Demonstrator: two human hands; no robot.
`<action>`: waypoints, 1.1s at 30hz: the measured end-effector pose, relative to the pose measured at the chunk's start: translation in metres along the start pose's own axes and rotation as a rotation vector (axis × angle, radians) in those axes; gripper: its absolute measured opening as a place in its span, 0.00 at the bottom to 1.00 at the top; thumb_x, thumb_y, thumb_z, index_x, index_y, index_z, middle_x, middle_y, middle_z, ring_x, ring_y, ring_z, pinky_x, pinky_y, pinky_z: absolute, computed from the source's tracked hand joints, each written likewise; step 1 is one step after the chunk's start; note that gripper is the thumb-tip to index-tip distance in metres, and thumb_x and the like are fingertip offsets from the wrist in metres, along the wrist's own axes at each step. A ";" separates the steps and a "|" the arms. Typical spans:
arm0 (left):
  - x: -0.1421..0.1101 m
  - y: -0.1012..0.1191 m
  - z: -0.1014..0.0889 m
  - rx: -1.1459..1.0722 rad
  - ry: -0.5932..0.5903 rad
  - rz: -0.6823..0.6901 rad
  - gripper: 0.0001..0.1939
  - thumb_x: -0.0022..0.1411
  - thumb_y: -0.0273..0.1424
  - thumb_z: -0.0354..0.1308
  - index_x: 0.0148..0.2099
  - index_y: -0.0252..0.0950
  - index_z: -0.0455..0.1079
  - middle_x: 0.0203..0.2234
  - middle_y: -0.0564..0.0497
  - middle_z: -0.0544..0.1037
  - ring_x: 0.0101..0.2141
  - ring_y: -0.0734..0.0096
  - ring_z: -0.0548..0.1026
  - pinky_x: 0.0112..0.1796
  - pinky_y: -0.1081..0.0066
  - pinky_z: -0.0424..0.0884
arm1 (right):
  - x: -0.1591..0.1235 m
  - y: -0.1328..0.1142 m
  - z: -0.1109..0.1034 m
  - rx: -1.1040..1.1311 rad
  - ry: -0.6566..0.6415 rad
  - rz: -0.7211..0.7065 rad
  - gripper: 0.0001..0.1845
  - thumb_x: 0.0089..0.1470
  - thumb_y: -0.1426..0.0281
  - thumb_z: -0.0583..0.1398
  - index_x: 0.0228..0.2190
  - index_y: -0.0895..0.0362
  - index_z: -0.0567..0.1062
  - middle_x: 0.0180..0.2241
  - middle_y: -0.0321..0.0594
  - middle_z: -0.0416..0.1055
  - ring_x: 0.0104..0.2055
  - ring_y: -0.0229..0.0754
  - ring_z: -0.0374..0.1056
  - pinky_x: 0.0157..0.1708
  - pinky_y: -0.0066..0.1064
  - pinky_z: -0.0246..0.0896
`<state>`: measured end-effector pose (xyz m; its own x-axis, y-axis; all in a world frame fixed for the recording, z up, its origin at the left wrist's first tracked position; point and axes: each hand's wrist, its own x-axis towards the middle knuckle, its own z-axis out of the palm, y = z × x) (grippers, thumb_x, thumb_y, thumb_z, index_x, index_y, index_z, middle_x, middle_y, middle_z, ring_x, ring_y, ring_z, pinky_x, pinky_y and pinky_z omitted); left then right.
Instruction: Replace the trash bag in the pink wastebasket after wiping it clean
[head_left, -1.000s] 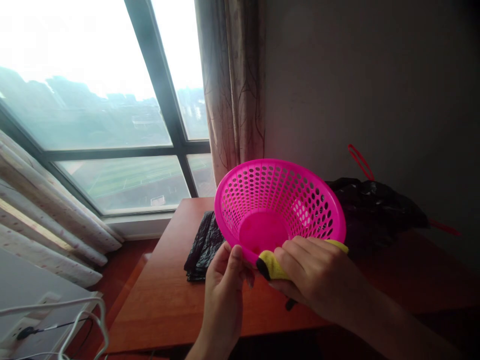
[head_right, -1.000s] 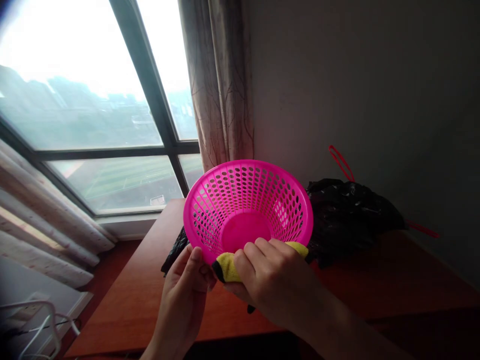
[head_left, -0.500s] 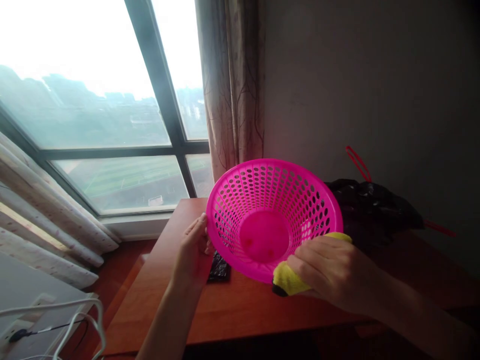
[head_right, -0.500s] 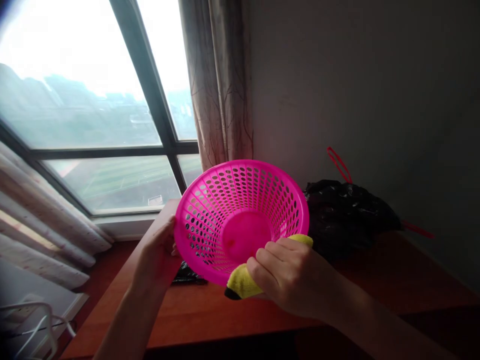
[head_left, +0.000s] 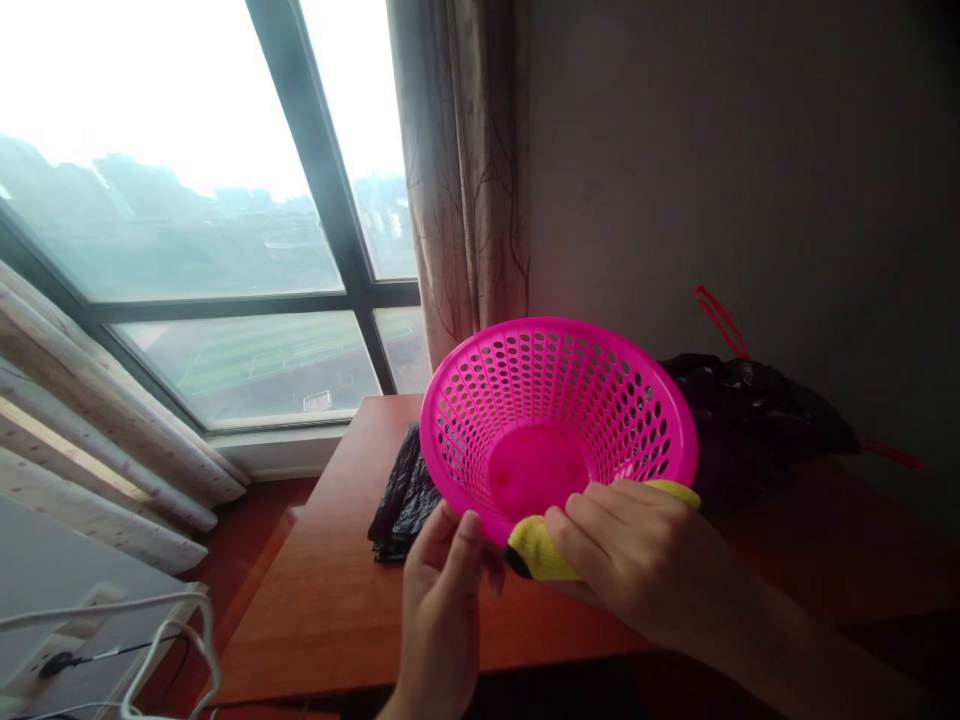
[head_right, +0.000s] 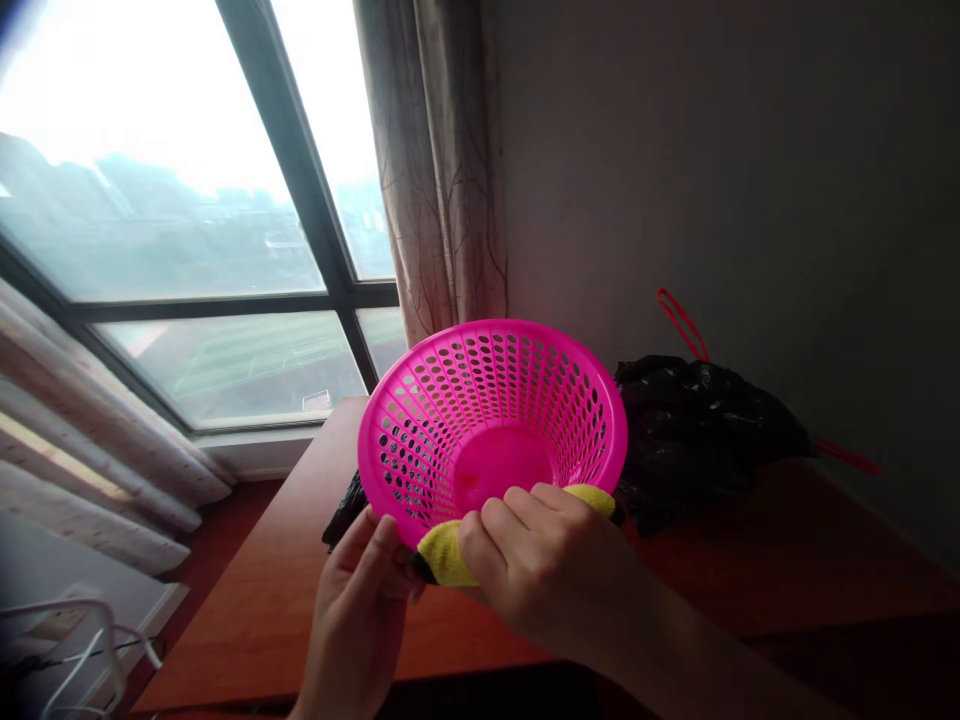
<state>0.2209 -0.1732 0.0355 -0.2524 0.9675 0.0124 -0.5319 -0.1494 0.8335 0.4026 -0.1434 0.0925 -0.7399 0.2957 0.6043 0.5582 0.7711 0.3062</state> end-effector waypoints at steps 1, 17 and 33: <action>-0.005 -0.003 0.002 -0.012 0.015 0.008 0.13 0.57 0.38 0.67 0.34 0.35 0.70 0.20 0.57 0.69 0.20 0.80 0.64 0.21 0.79 0.62 | 0.002 -0.002 0.001 -0.008 -0.003 0.007 0.05 0.58 0.77 0.57 0.36 0.60 0.73 0.24 0.36 0.68 0.25 0.39 0.62 0.28 0.36 0.49; 0.057 0.052 -0.012 -0.158 -0.040 -0.054 0.12 0.52 0.32 0.68 0.28 0.33 0.67 0.15 0.61 0.62 0.14 0.86 0.54 0.14 0.84 0.51 | -0.025 0.029 -0.012 0.149 -0.040 -0.037 0.10 0.64 0.65 0.55 0.39 0.58 0.73 0.27 0.38 0.72 0.31 0.39 0.68 0.36 0.33 0.59; 0.008 0.003 0.004 0.177 -0.115 -0.003 0.12 0.60 0.38 0.63 0.39 0.35 0.72 0.27 0.53 0.73 0.26 0.76 0.68 0.26 0.77 0.66 | -0.017 -0.009 0.017 -0.027 -0.013 0.139 0.09 0.64 0.69 0.55 0.39 0.61 0.72 0.28 0.41 0.72 0.30 0.41 0.68 0.32 0.34 0.57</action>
<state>0.2206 -0.1655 0.0406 -0.1522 0.9863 0.0644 -0.3794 -0.1184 0.9176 0.4038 -0.1459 0.0669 -0.6598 0.4059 0.6324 0.6653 0.7068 0.2405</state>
